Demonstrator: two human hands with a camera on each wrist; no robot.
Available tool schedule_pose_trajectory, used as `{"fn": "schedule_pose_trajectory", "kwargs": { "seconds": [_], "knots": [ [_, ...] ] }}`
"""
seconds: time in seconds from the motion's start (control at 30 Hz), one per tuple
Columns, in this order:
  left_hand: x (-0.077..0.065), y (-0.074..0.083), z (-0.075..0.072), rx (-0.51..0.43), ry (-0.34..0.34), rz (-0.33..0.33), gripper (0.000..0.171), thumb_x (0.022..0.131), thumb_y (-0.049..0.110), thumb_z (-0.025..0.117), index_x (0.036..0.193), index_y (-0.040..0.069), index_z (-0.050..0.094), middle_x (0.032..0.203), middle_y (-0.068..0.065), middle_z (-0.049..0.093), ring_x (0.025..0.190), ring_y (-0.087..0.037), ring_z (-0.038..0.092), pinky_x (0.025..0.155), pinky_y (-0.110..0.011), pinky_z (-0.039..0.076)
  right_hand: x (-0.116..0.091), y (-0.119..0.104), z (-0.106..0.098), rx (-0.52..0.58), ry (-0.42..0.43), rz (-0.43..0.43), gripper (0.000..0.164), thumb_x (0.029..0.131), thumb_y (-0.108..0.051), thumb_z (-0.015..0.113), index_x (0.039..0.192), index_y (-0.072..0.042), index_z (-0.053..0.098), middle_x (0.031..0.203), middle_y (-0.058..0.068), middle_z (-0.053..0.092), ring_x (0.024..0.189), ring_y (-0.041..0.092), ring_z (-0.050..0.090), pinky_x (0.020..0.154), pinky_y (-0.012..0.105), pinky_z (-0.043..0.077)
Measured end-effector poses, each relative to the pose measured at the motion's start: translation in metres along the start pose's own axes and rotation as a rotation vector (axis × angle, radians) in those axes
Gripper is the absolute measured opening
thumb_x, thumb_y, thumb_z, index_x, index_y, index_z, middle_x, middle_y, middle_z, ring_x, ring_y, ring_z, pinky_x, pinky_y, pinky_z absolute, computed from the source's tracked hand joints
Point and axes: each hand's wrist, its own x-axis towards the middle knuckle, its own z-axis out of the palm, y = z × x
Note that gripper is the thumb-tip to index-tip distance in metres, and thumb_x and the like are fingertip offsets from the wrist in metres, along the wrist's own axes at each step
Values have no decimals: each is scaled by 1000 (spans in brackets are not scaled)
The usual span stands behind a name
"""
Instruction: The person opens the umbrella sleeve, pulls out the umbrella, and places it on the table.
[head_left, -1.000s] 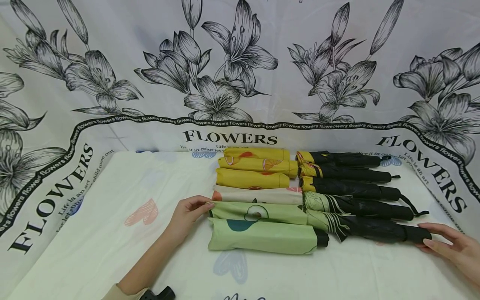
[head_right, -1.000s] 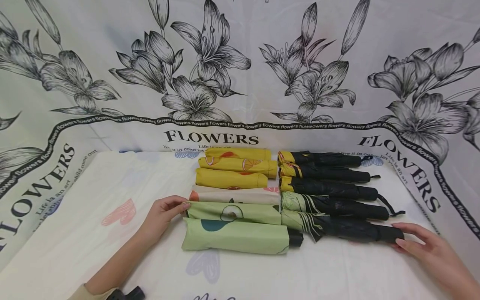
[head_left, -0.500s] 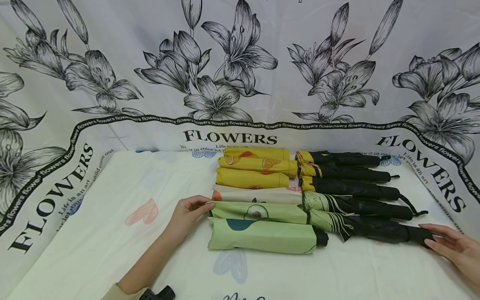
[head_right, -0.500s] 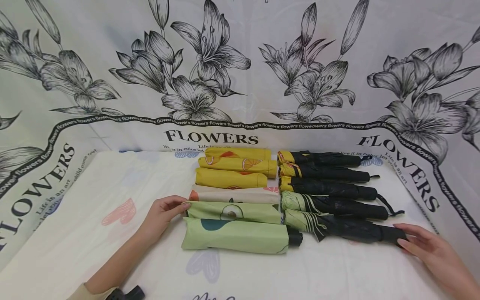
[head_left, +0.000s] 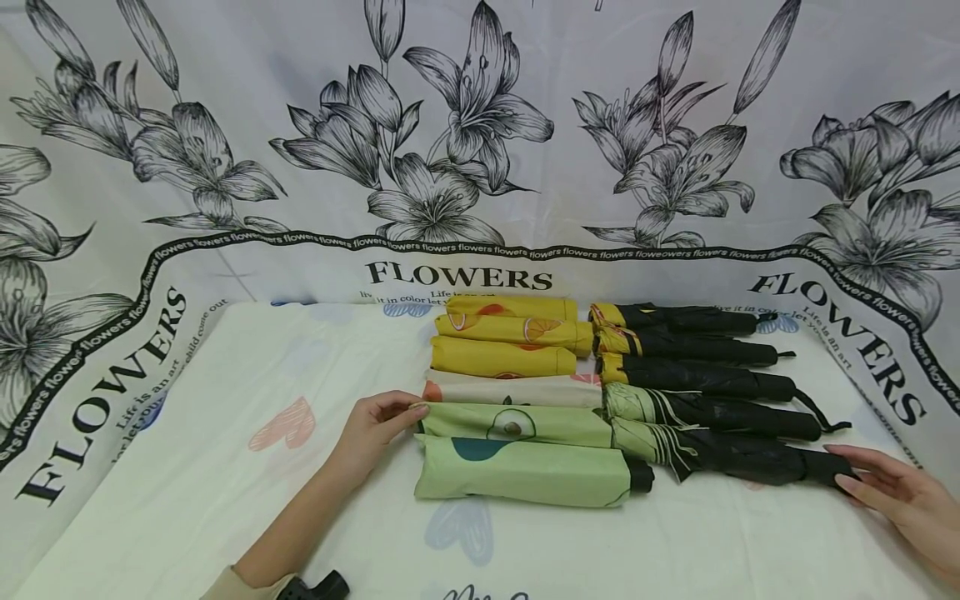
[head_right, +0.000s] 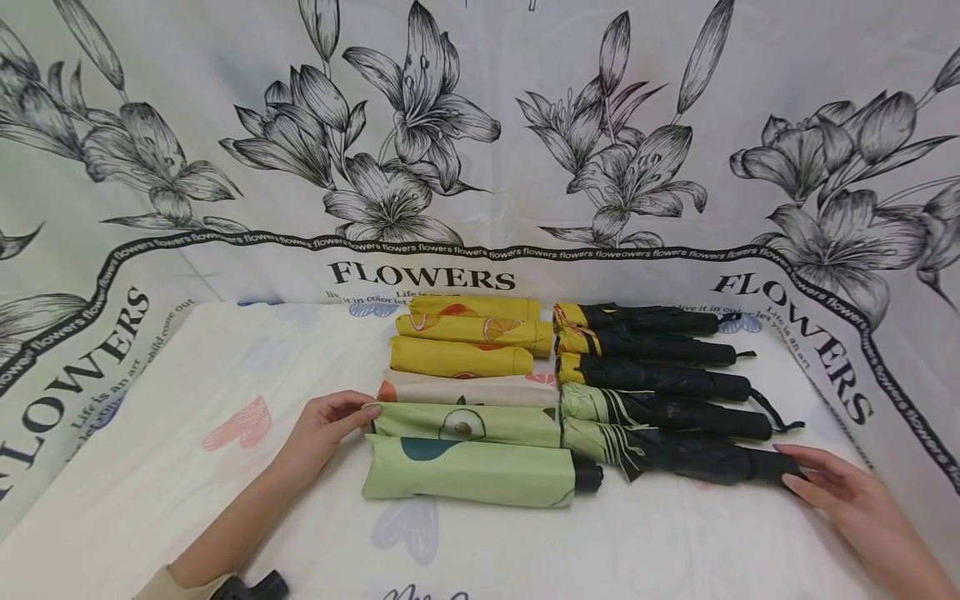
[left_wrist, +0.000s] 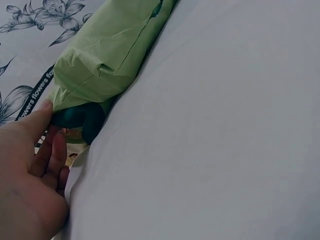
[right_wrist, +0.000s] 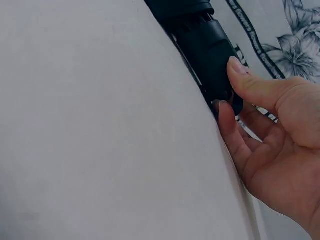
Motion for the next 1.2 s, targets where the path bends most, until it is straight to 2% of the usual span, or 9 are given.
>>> {"fn": "schedule_pose_trajectory", "kwargs": {
  "seconds": [0.07,0.2,0.3,0.47,0.53,0.7,0.97,1.07,1.2],
  "knots": [
    [0,1,0,-9,0,-18,22,99,1,71,116,-13,72,100,15,76,91,-2,67,81,-18,55,0,-1,-1,2,0,13,48,108,-2,57,127,-45,55,112,-46,43,94,-23,53,75,21,59],
    [0,3,-1,-19,5,-52,26,99,3,72,122,-10,71,106,13,77,96,-3,67,83,-19,55,-1,-2,-3,0,31,18,42,109,-4,57,128,-41,58,113,-47,44,87,-13,60,69,22,57],
    [-2,6,-4,-8,24,-81,29,98,6,74,125,-7,71,109,10,78,96,-4,67,84,-19,54,-3,-11,-5,6,64,0,47,108,-3,57,125,-47,57,113,-48,46,83,-7,61,65,20,54],
    [-9,14,-9,15,60,-139,34,98,11,76,129,-3,70,109,4,75,95,-5,67,85,-21,55,-7,-36,-9,50,69,3,48,108,-4,57,125,-48,57,110,-47,50,84,-9,60,66,16,49],
    [-13,16,-11,21,67,-139,34,98,10,75,129,-3,69,106,4,73,92,-7,67,83,-21,55,-9,-42,-6,75,68,-1,44,108,-4,59,128,-44,59,112,-46,52,88,-11,61,68,14,49],
    [-22,19,-12,20,65,-96,29,98,5,73,125,-7,69,98,7,72,84,-11,65,76,-21,54,-12,-65,9,154,36,-56,40,106,-1,61,135,-27,66,118,-39,59,96,-14,63,71,12,51],
    [-32,19,1,-2,2,38,24,96,-1,73,118,-11,70,98,12,73,82,-8,67,73,-19,54,-14,-113,52,429,-153,-215,43,103,10,57,140,-10,65,128,-19,70,101,0,70,75,19,56],
    [-35,16,5,-4,-30,80,23,94,-3,74,115,-12,70,97,13,73,81,-7,67,72,-18,54,-14,-132,72,433,-185,-248,40,103,10,57,141,-4,64,126,-14,72,97,5,70,74,23,57],
    [-38,13,7,9,-49,104,23,91,-3,78,113,-9,72,94,10,73,78,-7,65,70,-17,54,-15,-154,97,327,-177,-253,34,104,4,61,138,1,64,124,-16,73,94,8,69,74,24,57]
  ]
}}
